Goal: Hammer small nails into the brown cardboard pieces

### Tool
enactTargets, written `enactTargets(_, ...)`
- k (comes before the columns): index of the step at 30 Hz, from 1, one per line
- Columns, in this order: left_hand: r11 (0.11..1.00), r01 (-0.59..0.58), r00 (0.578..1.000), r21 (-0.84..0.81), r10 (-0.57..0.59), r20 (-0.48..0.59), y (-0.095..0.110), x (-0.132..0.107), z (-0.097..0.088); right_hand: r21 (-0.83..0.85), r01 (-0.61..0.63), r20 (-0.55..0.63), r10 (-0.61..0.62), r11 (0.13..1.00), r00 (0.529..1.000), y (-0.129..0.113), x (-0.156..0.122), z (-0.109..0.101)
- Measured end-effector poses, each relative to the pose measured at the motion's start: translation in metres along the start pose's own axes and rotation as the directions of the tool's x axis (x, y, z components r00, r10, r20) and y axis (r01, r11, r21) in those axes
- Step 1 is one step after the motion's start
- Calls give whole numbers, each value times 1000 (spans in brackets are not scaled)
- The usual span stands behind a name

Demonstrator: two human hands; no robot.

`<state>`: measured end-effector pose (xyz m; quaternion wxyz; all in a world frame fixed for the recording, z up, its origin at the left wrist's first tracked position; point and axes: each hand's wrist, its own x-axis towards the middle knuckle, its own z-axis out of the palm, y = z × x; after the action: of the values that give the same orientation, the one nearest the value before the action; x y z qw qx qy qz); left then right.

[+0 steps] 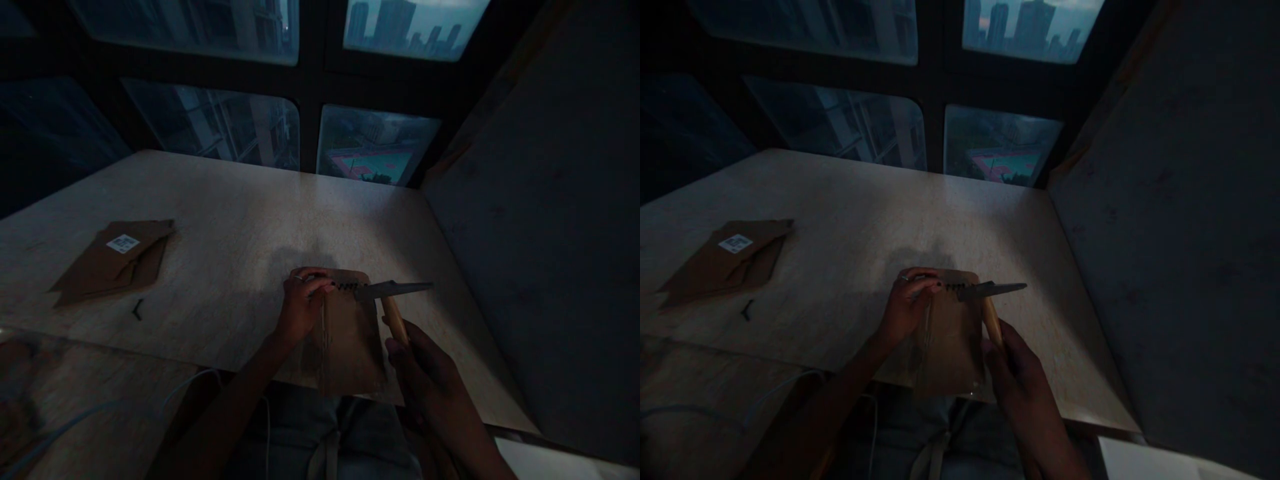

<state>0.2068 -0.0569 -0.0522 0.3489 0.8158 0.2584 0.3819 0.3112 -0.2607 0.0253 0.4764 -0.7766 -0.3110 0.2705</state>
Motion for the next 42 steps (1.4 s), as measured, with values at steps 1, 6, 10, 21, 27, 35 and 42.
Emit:
enactTargets(1, 1000, 0, 1000, 14, -1, 3, 1, 0, 0, -11, 0, 1, 0, 1000, 1000, -2, 1, 0)
enactTargets(6, 997, -11, 1000, 83, 10, 12, 4, -1, -2, -48, 19, 33, -17, 999, 999, -18, 6, -3)
enactTargets(10, 996, -26, 1000, 80, 25, 10, 2, -2, -2, -100, 153, 89, -144, 983, 986, -35, 15, -3)
enactTargets(21, 990, -95, 995, 102, 97, -18, 0, -4, 2, -202, 187, 262, -131, 961, 956, -27, 39, 6)
enactTargets(27, 988, -109, 994, 111, 110, -8, -1, -6, 2, -164, 159, 249, -115, 974, 962, -23, 34, 8)
enactTargets(35, 989, -89, 996, 117, 86, 27, 4, -4, -1, -137, 169, 214, -138, 976, 967, -27, 27, 2)
enactTargets(42, 980, -87, 995, 178, 77, 63, 7, -3, -3, -267, 231, 221, -174, 936, 960, -35, 30, 1)
